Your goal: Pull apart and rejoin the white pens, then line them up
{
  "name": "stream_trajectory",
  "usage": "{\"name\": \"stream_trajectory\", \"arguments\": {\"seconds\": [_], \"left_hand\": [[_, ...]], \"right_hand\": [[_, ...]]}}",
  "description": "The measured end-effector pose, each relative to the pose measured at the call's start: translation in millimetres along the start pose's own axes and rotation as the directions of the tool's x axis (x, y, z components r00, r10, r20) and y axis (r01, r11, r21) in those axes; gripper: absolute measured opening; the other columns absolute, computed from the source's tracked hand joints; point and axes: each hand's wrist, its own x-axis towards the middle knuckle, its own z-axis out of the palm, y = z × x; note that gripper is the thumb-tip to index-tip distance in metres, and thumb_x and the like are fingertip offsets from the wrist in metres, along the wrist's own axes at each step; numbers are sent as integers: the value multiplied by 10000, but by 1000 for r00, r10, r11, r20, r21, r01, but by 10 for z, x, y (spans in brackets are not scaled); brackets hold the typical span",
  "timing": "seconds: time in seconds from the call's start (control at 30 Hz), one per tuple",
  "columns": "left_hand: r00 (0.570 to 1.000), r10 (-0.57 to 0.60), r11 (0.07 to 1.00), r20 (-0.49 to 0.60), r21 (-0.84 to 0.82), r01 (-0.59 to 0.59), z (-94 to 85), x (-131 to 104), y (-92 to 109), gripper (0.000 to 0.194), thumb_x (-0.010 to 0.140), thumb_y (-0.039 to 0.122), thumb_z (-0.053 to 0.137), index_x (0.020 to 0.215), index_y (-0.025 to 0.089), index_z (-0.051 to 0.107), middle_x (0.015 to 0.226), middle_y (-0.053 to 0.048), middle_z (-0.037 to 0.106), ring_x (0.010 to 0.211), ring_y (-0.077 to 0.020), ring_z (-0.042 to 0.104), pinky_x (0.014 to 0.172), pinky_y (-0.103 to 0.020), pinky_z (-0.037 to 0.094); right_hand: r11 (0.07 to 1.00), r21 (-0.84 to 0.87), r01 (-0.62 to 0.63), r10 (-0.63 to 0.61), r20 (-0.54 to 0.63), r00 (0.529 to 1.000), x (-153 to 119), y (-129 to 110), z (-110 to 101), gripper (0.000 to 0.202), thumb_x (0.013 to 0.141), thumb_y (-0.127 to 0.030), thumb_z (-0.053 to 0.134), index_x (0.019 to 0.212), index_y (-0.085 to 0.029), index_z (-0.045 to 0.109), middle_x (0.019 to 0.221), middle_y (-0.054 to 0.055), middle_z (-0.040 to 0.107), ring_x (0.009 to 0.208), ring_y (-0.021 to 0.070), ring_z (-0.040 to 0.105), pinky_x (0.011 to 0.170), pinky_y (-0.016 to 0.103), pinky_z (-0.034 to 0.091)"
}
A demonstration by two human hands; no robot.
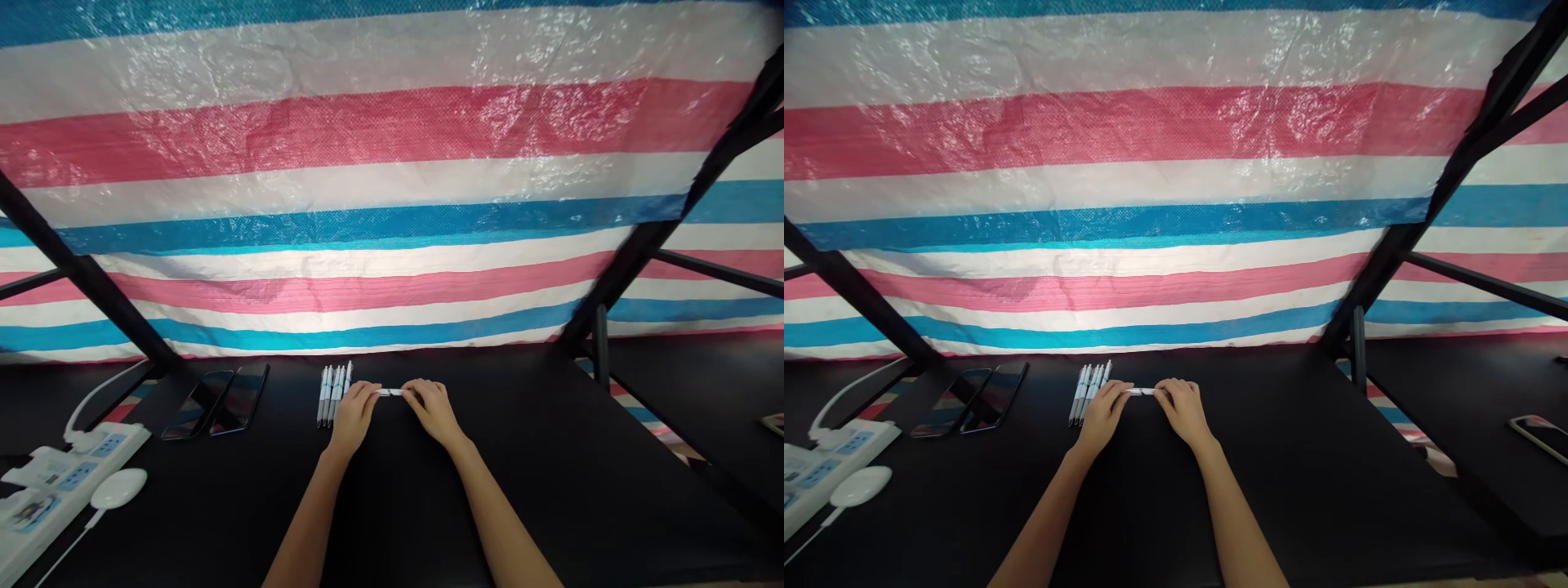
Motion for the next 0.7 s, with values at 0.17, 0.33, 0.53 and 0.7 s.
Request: {"name": "stream_trajectory", "arguments": {"seconds": [0.17, 0.33, 0.53, 0.7], "left_hand": [[995, -28, 1000, -95, 10, 29, -41, 8, -29, 200, 824, 316, 548, 970, 256, 671, 915, -51, 638, 799, -187, 588, 743, -299, 453], [995, -37, 999, -95, 14, 38, -23, -10, -39, 302, 815, 358, 564, 1094, 250, 604, 860, -33, 608, 664, -138, 557, 636, -255, 452], [997, 70, 975, -29, 215, -62, -26, -23, -56, 250, 908, 363, 392, 966, 216, 585, 877, -34, 592, 701, -136, 572, 655, -256, 462], [999, 34, 955, -12, 294, -29, -40, -27, -82, 253, 912, 378, 382, 926, 209, 569, 856, -28, 605, 728, -149, 597, 674, -263, 451]], "right_hand": [[964, 243, -103, 106, 3, 994, 23, 100, -28, 318, 870, -477, 418, 772, -256, 624, 762, 12, 645, 725, 214, 565, 753, 318, 349], [924, 336, -183, 194, 0, 981, 31, 185, 3, 423, 882, -511, 352, 649, -214, 543, 573, -16, 480, 561, 157, 447, 581, 259, 308], [911, 348, -220, 207, 77, 975, 35, 280, 61, 433, 890, -496, 322, 650, -189, 509, 570, -30, 419, 550, 130, 411, 529, 236, 286], [941, 288, -179, 167, 66, 984, 38, 282, 71, 423, 897, -470, 316, 655, -189, 520, 576, -20, 466, 554, 135, 446, 539, 242, 302]]}}
